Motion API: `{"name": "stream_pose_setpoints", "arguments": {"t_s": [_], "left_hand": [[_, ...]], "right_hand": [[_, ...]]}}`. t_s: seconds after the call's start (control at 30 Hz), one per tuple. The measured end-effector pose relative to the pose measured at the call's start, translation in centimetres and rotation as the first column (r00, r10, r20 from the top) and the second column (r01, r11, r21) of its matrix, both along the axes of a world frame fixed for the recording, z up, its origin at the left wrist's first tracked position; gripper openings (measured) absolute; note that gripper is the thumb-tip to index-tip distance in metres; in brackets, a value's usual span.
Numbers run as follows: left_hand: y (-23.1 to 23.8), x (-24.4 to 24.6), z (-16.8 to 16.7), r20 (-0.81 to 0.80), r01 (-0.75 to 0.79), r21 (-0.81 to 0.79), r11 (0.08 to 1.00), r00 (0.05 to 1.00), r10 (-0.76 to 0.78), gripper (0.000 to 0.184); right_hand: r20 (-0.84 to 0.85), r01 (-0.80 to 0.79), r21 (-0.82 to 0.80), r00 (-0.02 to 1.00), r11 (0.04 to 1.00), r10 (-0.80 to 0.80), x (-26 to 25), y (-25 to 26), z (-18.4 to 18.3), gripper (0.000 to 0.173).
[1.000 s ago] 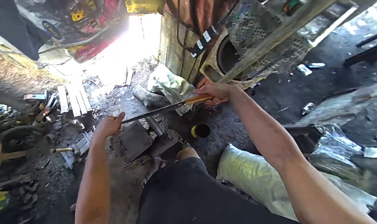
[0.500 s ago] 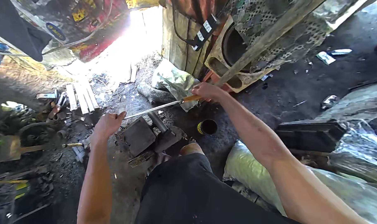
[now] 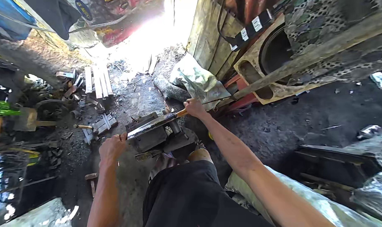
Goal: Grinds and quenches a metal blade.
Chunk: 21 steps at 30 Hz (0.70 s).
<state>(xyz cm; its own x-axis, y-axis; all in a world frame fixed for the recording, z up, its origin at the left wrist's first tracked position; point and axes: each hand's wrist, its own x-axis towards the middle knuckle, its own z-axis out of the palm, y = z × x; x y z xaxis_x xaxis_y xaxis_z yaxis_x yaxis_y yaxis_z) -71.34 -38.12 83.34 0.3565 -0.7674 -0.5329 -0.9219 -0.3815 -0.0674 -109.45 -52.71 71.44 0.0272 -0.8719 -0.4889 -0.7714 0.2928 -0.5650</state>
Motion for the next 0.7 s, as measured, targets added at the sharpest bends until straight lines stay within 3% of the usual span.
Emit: {"name": "stream_pose_setpoints", "arguments": {"t_s": [0.7], "left_hand": [[0.1, 0.6, 0.3, -0.019, 0.013, 0.011, 1.0, 1.0, -0.013, 0.074]], "right_hand": [[0.017, -0.002, 0.052, 1.0, 0.999, 0.001, 0.8, -1.2, 0.6, 0.041]]}}
